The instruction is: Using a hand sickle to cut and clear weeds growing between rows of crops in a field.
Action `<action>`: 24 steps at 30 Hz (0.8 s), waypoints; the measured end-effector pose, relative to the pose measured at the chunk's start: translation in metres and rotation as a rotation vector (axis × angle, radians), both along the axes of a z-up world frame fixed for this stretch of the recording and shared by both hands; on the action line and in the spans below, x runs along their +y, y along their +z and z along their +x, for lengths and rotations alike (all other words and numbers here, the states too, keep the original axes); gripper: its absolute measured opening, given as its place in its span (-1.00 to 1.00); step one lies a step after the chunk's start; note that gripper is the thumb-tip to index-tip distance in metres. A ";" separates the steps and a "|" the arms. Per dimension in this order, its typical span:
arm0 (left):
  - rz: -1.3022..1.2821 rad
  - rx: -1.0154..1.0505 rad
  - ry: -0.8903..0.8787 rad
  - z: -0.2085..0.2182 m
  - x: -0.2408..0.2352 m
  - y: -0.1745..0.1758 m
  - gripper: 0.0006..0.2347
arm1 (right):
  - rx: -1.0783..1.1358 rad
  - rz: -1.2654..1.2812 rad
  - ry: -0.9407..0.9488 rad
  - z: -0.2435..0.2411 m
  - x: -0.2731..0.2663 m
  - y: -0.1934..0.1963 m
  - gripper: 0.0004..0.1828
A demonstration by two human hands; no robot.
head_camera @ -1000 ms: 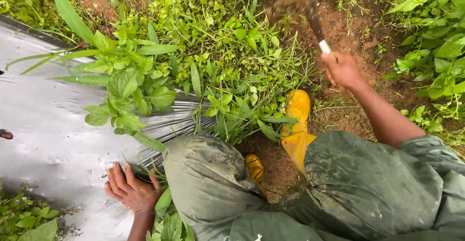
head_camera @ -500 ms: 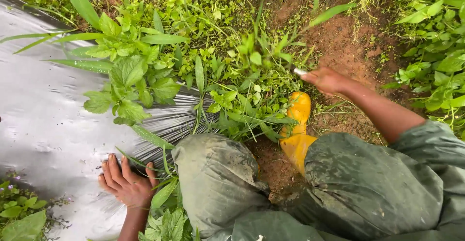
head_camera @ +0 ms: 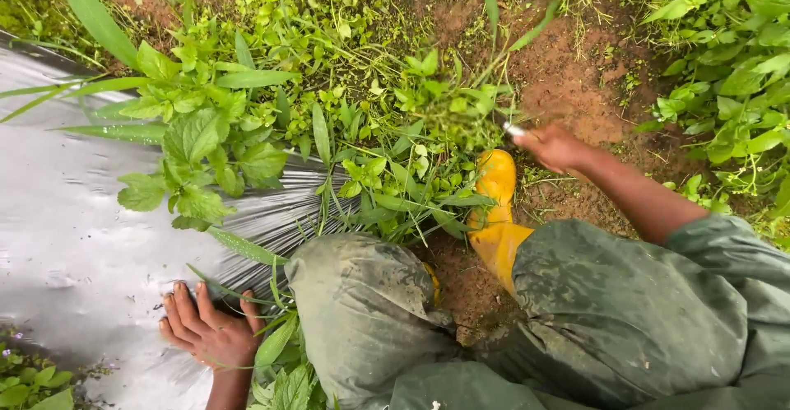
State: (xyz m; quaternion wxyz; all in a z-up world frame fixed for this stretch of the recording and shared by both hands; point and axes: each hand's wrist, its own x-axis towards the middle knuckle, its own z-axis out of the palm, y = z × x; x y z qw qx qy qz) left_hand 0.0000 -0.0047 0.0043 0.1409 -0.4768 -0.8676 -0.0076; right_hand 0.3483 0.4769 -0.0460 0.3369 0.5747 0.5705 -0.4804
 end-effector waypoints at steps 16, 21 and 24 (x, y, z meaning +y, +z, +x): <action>-0.056 -0.055 -0.005 0.007 0.005 0.012 -0.46 | 0.105 0.198 -0.258 0.034 -0.031 0.004 -0.50; -0.058 -0.033 -0.029 0.009 0.012 0.018 -0.45 | 0.036 0.149 0.001 0.109 -0.067 0.000 -0.60; -0.030 -0.022 -0.033 0.012 0.020 0.023 -0.45 | 0.172 0.659 0.284 0.163 -0.078 -0.033 -0.64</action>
